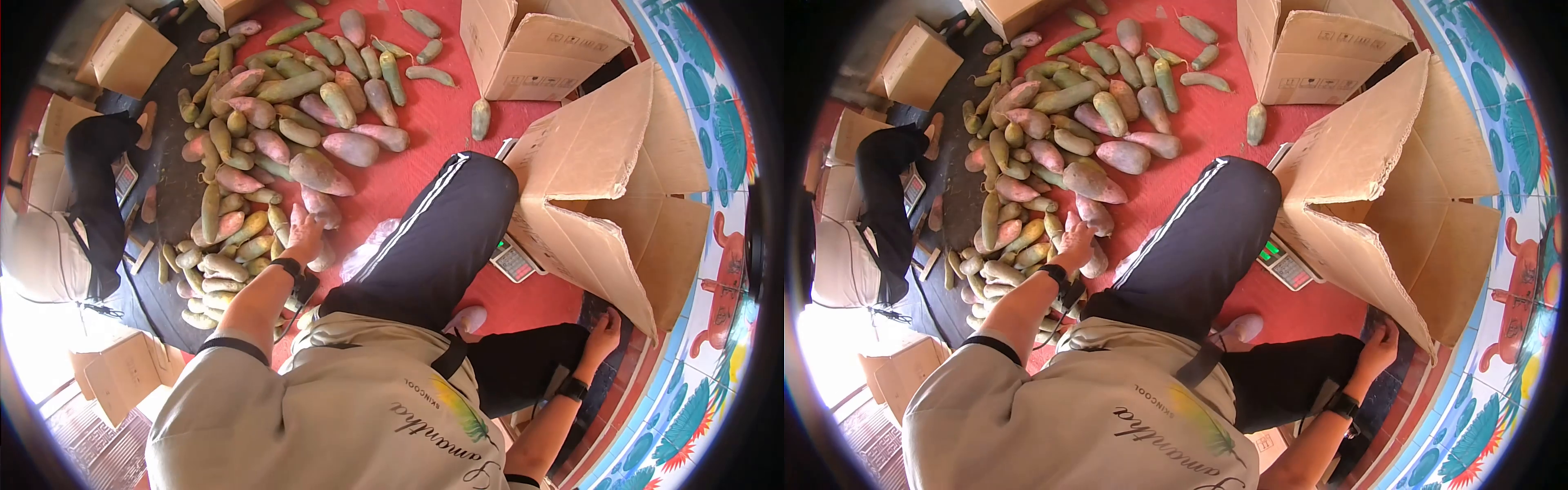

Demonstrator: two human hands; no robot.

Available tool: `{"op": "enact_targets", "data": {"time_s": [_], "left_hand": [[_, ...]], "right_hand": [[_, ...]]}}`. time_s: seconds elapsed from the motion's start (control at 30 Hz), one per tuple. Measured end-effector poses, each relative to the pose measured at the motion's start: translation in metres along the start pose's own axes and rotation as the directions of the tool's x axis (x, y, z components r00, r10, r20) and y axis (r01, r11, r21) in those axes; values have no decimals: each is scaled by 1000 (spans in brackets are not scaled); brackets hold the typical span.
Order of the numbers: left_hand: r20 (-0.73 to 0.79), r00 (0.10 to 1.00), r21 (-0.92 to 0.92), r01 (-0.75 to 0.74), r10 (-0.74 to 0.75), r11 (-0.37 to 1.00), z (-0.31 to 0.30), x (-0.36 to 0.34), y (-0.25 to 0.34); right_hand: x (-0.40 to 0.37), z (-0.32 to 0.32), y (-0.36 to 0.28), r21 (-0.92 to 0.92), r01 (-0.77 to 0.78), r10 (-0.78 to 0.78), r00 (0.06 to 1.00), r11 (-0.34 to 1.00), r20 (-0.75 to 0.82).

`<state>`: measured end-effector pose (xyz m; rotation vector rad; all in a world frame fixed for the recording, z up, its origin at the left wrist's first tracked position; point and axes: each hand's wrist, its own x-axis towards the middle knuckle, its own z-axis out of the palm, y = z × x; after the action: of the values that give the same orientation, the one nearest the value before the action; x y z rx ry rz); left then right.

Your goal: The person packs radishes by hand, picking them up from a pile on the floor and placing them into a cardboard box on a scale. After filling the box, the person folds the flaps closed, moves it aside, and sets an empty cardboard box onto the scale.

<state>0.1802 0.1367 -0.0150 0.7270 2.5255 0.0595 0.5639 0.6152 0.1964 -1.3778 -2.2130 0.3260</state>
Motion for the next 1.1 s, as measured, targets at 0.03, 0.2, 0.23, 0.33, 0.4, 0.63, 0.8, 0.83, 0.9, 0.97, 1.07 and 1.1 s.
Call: {"op": "enact_targets", "data": {"time_s": [0.03, 0.2, 0.23, 0.33, 0.4, 0.63, 0.8, 0.83, 0.9, 0.97, 1.07, 1.1], "left_hand": [[82, 996, 10, -45, 44, 999, -2, 6, 5], [104, 959, 191, -279, 263, 941, 8, 23, 23], [97, 950, 222, -313, 298, 924, 13, 29, 23], [63, 933, 280, -357, 354, 891, 21, 38, 27], [176, 938, 380, -346, 300, 858, 12, 45, 33], [303, 911, 638, -412, 281, 650, 9, 64, 37], [352, 896, 624, -440, 271, 646, -19, 62, 39], [229, 942, 614, -336, 246, 714, -18, 58, 37], [103, 972, 589, -232, 212, 774, -13, 56, 28], [97, 980, 610, -194, 171, 769, -8, 57, 18], [56, 988, 450, -156, 146, 880, -27, 46, 14], [43, 996, 329, -85, 76, 941, -37, 43, 16]], "right_hand": [[-1, -3, -2, -4, -3, 3, 1000, 1000, 1], [-7, -27, -10, -113, -38, 36, 999, 993, -20], [-8, -29, -10, -121, -37, 35, 999, 992, -20], [-10, -35, -12, -109, -43, 36, 997, 993, -65], [-11, -34, -13, -70, -44, 41, 999, 997, -32], [-13, -32, -11, -47, -55, 56, 998, 997, 10], [-14, -29, -16, -72, -65, 65, 998, 995, 5], [-14, -29, -16, -68, -67, 68, 998, 995, 6], [-15, -29, -18, -85, -29, 30, 999, 996, 10], [-14, -29, -20, -89, -21, 21, 1000, 996, 7], [-13, -26, -15, -100, 14, -15, 1000, 995, -12], [-13, -24, -13, -109, 39, -43, 999, 993, -30]]}}
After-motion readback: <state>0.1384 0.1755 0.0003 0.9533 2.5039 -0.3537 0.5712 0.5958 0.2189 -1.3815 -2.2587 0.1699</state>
